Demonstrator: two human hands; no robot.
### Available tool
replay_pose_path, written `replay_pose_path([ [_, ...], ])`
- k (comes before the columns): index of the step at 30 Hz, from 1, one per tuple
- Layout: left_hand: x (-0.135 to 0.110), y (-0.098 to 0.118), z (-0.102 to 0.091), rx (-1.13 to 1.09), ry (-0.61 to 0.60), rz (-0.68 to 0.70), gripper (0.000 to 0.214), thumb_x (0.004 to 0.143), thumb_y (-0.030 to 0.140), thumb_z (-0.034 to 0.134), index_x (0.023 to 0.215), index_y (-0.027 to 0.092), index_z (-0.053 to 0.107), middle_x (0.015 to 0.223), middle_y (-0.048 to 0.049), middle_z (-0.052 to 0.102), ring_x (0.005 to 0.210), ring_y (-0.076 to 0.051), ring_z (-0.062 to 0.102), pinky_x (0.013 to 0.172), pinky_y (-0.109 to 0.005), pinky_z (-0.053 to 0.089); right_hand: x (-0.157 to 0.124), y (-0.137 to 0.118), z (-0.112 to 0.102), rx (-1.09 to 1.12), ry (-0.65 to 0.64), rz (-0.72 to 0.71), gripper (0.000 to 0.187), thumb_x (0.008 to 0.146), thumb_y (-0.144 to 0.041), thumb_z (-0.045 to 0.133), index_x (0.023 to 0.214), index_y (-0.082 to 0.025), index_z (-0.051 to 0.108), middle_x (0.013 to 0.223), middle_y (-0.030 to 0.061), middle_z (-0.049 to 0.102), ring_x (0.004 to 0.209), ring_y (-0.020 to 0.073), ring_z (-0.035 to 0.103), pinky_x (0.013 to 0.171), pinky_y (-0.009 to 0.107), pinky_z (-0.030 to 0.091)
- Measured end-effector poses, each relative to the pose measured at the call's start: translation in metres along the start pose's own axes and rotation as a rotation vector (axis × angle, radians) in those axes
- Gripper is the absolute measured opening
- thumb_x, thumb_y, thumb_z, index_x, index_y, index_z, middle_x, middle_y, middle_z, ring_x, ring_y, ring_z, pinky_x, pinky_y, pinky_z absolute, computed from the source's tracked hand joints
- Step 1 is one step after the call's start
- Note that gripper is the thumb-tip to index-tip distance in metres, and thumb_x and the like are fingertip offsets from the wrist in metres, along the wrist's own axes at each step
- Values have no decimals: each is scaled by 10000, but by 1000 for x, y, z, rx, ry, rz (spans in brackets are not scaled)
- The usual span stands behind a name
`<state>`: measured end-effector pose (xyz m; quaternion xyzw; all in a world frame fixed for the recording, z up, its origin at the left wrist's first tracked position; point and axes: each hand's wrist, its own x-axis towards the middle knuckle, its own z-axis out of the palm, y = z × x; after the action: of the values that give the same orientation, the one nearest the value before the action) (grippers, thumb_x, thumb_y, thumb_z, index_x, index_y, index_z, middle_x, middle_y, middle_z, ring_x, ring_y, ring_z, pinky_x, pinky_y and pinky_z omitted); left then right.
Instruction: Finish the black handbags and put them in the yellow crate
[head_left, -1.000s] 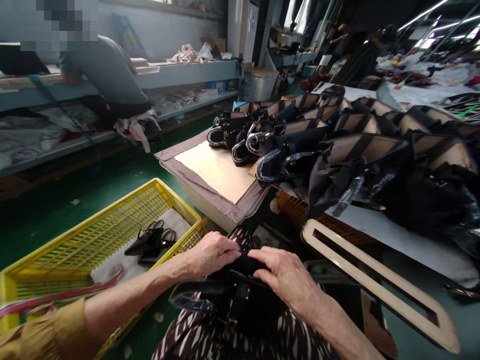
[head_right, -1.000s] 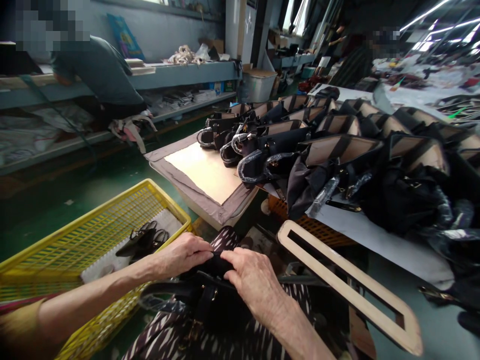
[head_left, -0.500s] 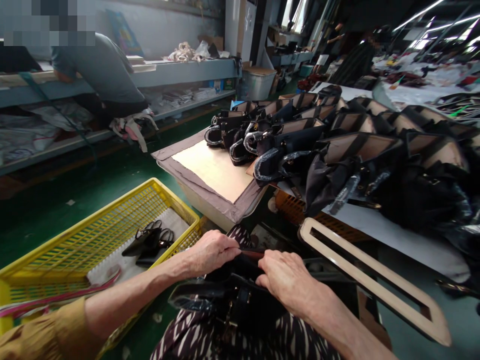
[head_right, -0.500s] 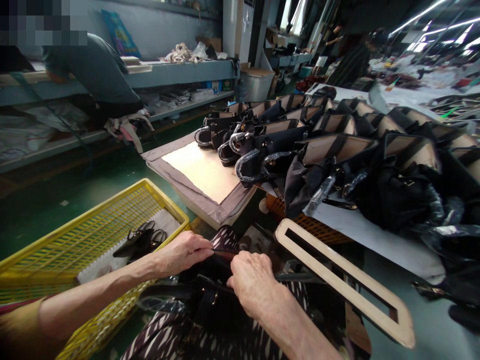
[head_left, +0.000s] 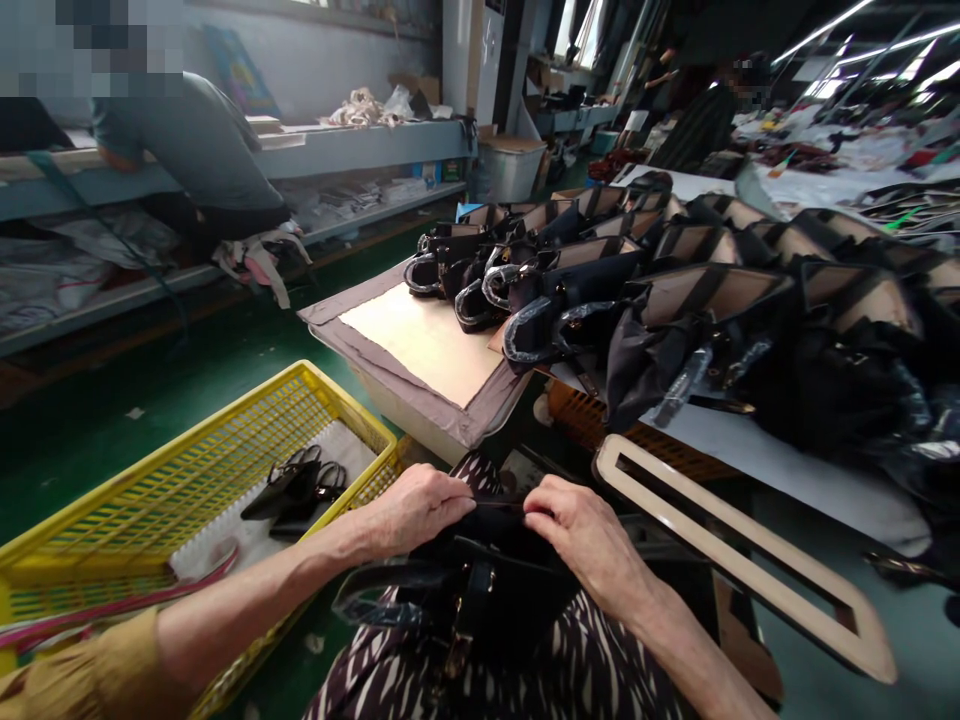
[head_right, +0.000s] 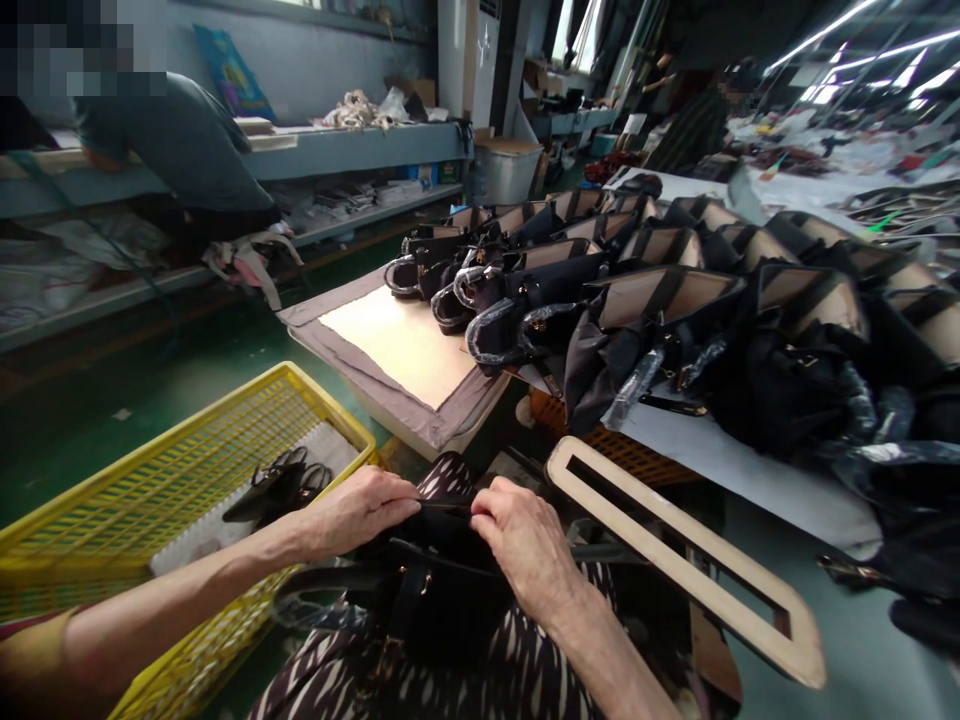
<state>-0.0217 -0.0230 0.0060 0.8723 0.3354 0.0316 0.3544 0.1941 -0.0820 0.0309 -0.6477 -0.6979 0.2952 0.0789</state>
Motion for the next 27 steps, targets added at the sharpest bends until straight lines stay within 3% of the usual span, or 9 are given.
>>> replay_pose_path([
  [6,-2,-3,1,10,13,2,368,909,330,333,694,133,557,616,14,512,556,-68,428,548,-170,305,3,0,1,-42,-8,-44,186,818,-229,458,772,-237,638,786,-15,598,728,116,567,642,212,372],
  [11,-3,-2,3,13,21,21,364,911,327,330,717,134,569,636,6,523,582,-76,447,572,-174,321,-7,-7,-4,19,-183,-143,254,811,-174,428,847,-258,665,933,-17,642,823,123,589,756,219,400],
  [17,-2,1,1,3,11,8,356,909,328,334,763,139,598,643,-5,536,599,-88,475,582,-177,341,-19,-14,-4,59,-129,112,329,815,-243,414,1068,-248,624,1035,54,643,1005,211,549,913,351,369],
  [20,-3,3,-1,9,2,-2,360,909,329,333,762,139,601,643,-6,534,592,-87,473,570,-175,336,-18,-7,-5,280,-192,156,350,793,-272,434,1104,-264,594,1046,26,621,859,161,594,830,303,419],
  [24,-3,8,-1,44,-14,6,368,906,326,337,700,137,576,634,-5,523,575,-83,456,549,-174,317,-9,1,-8,446,-365,209,368,763,-254,447,1099,-203,587,674,-16,606,625,120,580,616,230,417],
  [27,-2,9,0,54,-12,20,368,907,322,333,683,141,562,630,-3,522,568,-80,450,544,-172,311,-4,0,-9,469,-481,149,319,741,-232,456,1007,-183,625,615,-30,569,578,101,535,556,198,380],
])
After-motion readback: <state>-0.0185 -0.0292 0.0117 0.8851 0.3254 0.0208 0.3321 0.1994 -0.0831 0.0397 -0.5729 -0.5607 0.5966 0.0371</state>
